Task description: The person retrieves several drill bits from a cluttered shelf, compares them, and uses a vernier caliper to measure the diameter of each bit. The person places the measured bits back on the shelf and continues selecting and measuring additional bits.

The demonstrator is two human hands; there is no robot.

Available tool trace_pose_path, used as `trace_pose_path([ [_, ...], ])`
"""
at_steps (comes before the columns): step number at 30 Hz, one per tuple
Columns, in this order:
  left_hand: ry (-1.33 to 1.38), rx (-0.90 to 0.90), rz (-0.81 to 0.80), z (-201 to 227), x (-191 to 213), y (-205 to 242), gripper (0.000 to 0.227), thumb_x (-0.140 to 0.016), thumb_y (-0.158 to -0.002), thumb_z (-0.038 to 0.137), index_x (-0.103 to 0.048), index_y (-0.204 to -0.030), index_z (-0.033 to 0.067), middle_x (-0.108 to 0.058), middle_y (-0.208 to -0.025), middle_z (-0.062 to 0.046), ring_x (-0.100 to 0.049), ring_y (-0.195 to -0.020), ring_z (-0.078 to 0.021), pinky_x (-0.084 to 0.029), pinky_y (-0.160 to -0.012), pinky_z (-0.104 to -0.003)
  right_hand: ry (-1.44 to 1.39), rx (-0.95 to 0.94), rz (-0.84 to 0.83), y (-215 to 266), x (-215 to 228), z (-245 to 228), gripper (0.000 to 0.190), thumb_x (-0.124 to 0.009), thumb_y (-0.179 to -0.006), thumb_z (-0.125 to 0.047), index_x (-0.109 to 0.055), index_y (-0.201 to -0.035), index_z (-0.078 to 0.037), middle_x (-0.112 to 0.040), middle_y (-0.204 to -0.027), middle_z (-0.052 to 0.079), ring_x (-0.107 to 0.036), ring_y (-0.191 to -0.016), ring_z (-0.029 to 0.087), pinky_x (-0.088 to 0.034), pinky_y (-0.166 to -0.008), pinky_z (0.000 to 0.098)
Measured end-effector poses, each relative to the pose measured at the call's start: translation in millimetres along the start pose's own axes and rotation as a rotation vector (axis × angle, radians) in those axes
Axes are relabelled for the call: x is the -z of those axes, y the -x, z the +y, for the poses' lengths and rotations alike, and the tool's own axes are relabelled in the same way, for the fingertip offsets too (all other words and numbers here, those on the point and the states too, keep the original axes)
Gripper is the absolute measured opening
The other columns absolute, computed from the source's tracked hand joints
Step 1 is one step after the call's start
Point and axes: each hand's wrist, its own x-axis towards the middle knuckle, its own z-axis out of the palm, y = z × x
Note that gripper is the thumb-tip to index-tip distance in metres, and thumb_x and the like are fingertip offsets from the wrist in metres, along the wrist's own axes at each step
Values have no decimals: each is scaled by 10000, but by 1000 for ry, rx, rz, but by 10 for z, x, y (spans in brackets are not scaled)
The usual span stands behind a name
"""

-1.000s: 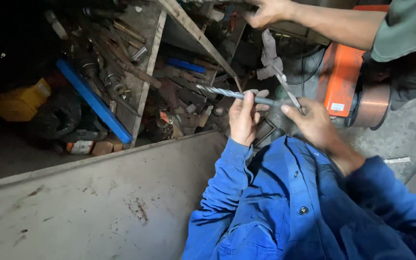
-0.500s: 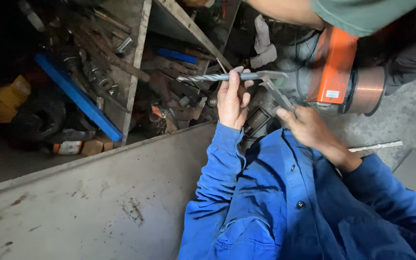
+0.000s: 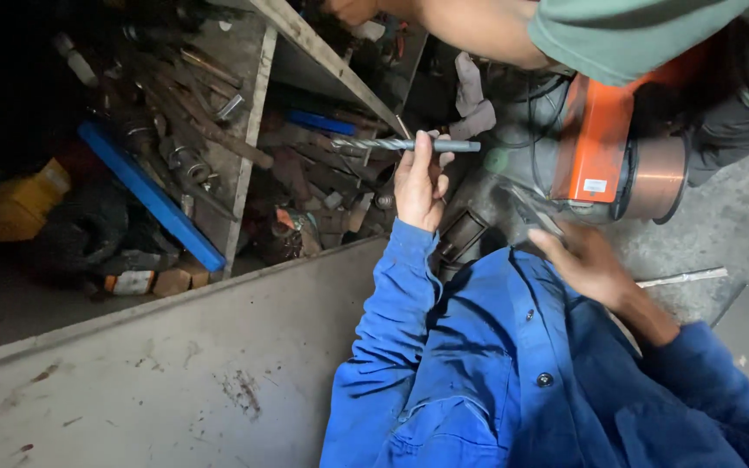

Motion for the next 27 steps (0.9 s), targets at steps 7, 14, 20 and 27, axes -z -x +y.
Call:
trace_pose_path([
  [7, 8, 65, 15, 34, -103, -169, 394, -681, -991, 413, -626, -1168, 66, -737, -1096, -89, -699, -810, -99, -311, -420, -194, 201, -151, 39, 428, -139, 1280, 443, -622, -1011, -438, -734, -1124, -24, -722, -987, 261, -704, -937, 400, -543, -795, 453],
  [14, -7, 123, -17, 16, -115, -357, 440, -690, -977, 434, -605, -1171, 49, -739, -1123, -124, -717, -801, -114, -310, -411, -178, 182, -408, 14, 590, -45, 1051, 490, -670, -918, -446, -718, -1175, -32, -727, -928, 262, -719, -868, 405, -546, -765, 477],
  [20, -75, 125, -41, -41, -75, -410, 407, -696, -973, 399, -601, -1177, 60, -742, -1127, -122, -714, -785, -116, -302, -397, -177, 169, -382, 46, 609, -2, 915, 521, -701, -892, -423, -705, -1234, -30, -745, -1001, 265, -723, -914, 376, -546, -796, 469],
  [27, -57, 28, -44, -544, 321, -787, 145, -636, -1014, 233, -587, -1056, 102, -652, -895, -36, -577, -644, -101, -290, -421, -233, 104, -408, 79, 663, 68, 1049, 620, -724, -890, -452, -679, -1303, 9, -737, -1128, 268, -720, -1013, 351, -546, -883, 443],
])
